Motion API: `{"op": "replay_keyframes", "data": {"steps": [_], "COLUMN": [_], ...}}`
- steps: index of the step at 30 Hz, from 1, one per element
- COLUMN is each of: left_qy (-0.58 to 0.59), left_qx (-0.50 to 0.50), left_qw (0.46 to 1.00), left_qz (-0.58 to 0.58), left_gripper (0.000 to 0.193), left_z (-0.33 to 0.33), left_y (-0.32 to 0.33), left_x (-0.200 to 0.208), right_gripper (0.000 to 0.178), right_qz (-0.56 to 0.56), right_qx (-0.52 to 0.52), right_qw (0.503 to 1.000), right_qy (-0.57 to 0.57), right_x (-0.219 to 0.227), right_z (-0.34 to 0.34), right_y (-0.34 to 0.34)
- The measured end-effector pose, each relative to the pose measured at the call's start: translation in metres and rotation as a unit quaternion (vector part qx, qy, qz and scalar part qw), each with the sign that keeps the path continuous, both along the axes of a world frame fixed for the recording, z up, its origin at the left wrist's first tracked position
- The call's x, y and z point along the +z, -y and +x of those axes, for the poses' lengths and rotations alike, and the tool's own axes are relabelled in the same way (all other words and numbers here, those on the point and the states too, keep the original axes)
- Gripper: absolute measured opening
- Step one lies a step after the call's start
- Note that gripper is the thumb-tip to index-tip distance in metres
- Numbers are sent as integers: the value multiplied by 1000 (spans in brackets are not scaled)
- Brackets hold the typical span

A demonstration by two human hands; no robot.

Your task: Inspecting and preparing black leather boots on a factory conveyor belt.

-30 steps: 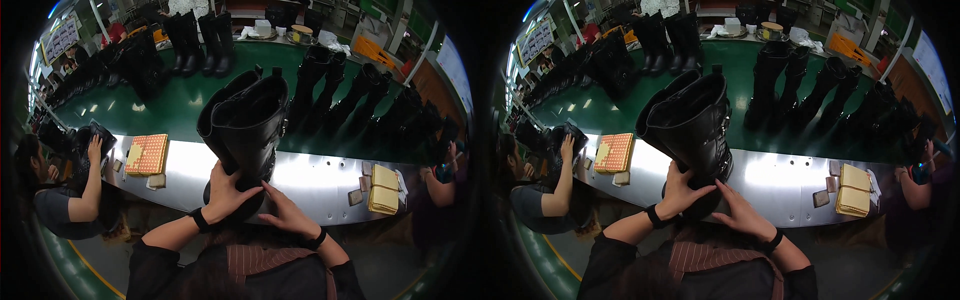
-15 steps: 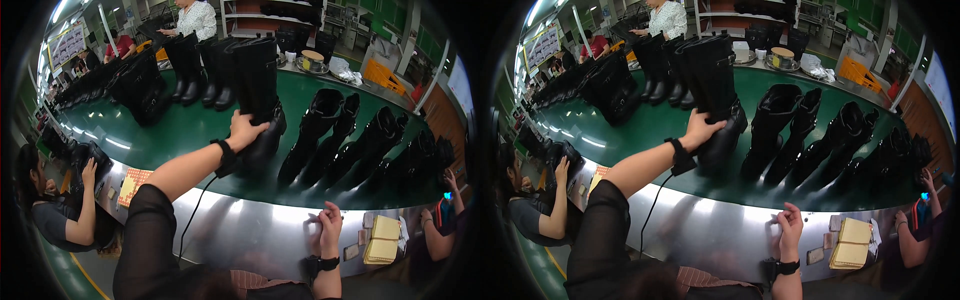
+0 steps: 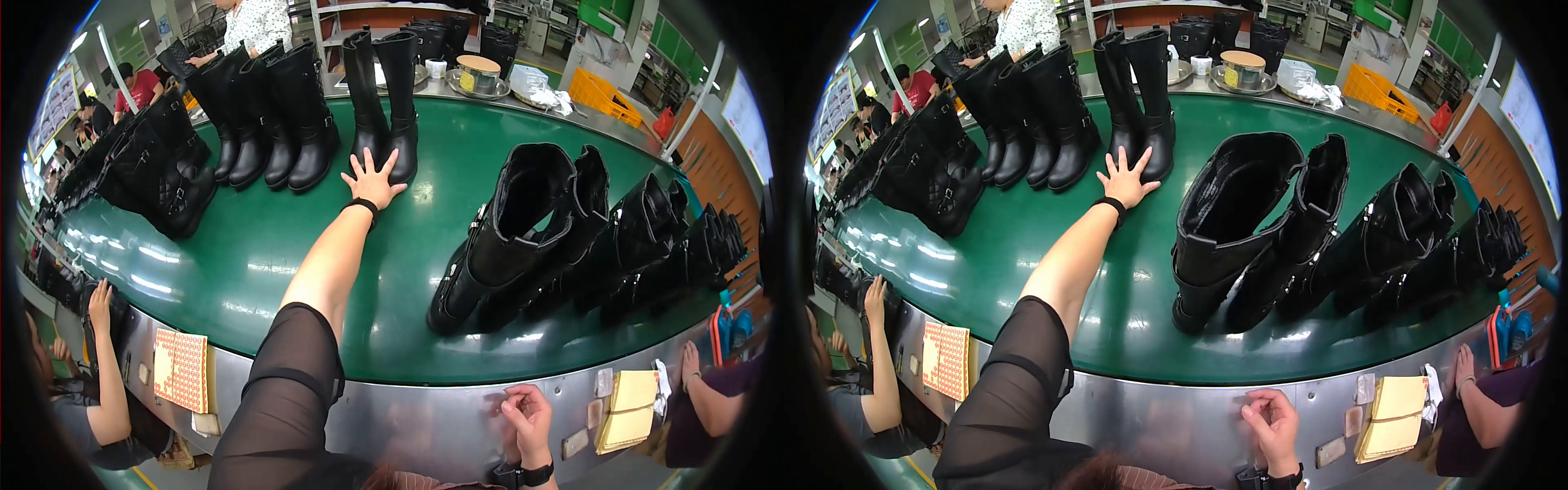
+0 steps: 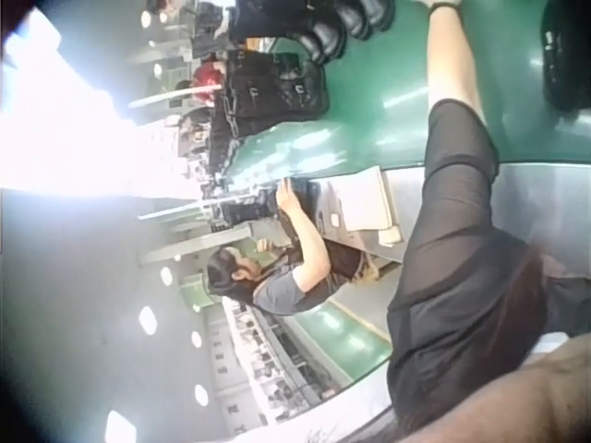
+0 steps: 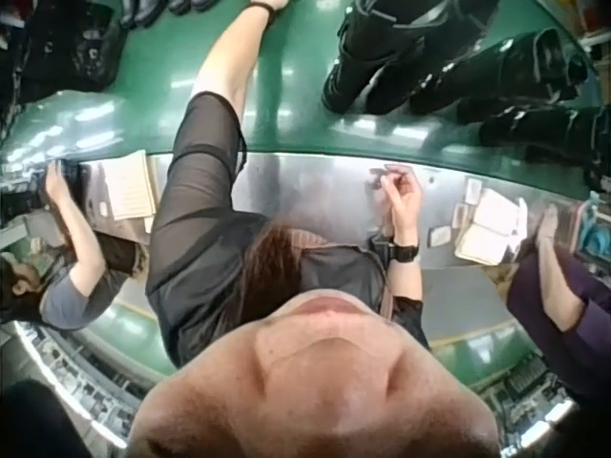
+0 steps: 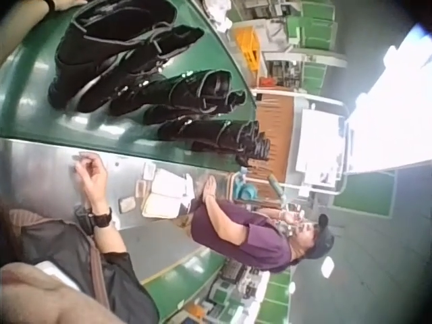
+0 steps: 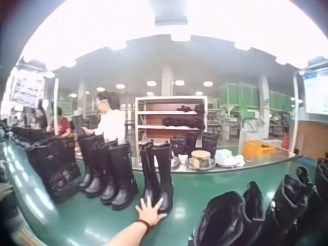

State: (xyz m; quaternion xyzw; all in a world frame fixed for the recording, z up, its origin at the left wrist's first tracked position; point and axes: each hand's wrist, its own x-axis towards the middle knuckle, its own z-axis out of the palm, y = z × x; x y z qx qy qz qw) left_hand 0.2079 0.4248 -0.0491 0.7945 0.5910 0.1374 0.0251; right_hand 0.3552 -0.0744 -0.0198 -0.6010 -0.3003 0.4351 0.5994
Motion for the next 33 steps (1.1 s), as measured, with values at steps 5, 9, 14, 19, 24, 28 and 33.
{"op": "replay_keyframes", "data": {"steps": [5, 9, 14, 19, 24, 28, 33], "left_qy": [-43, -9, 137, 156, 298, 309, 351], "left_qx": [-97, -215, -263, -254, -94, -53, -117], "left_qw": [991, 973, 946, 954, 950, 947, 920], "left_qz": [-82, -89, -132, -43, 15, 73, 130], "left_gripper": [67, 26, 35, 83, 83, 37, 32], "left_z": [-18, -56, -84, -16, 79, 94, 30], "left_y": [61, 161, 289, 320, 312, 303, 337], "left_x": [35, 68, 118, 140, 140, 142, 170], "right_gripper": [20, 18, 17, 15, 15, 16, 65], "right_qz": [-1, 12, 43, 48, 57, 56, 98], "right_qx": [12, 35, 61, 60, 63, 65, 32], "right_qw": [1000, 999, 997, 997, 996, 996, 981], "right_qy": [8, -6, 17, -14, -25, -7, 162], "right_x": [-7, -16, -22, -23, -29, -33, 3], "right_z": [0, 1, 4, 5, 9, 12, -5], "right_y": [1, 0, 0, 0, -2, -2, 12]}}
